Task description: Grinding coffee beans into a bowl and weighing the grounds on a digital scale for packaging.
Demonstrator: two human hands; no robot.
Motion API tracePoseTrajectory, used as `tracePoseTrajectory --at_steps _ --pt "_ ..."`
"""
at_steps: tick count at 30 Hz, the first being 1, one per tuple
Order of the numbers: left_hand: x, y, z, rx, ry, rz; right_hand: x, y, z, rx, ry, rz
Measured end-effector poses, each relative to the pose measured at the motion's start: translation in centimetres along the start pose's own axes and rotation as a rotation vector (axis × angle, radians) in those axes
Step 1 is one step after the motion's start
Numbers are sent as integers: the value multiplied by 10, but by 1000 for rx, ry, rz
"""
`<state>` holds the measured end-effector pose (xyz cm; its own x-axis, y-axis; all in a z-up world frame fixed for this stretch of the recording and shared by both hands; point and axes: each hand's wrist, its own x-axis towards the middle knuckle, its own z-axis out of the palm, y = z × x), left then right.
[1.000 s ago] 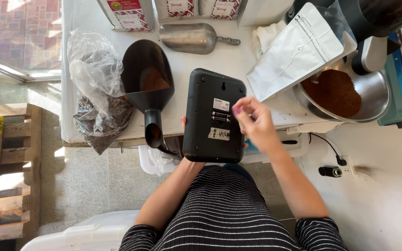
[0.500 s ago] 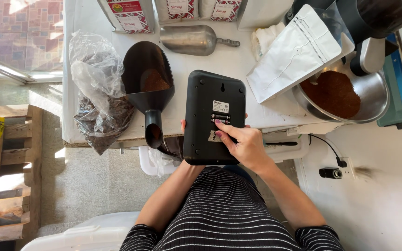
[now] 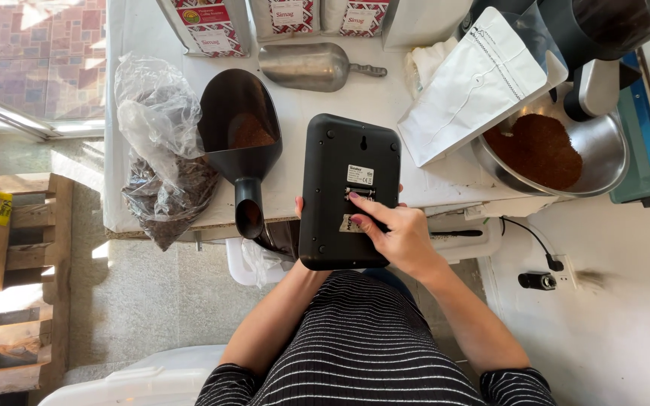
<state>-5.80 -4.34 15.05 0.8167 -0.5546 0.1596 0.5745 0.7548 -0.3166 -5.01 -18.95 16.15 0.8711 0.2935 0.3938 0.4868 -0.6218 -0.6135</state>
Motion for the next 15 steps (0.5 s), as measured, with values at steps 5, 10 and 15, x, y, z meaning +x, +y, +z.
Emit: tracePoseTrajectory --at_steps 5,10,15 --pt "0 2 -10 3 27 32 16 -5 -37 395 -165 358" --pt "-1 3 -21 10 79 56 30 -3 -41 370 -379 425" --pt "-1 6 -32 13 133 110 19 13 0 188 104 80"
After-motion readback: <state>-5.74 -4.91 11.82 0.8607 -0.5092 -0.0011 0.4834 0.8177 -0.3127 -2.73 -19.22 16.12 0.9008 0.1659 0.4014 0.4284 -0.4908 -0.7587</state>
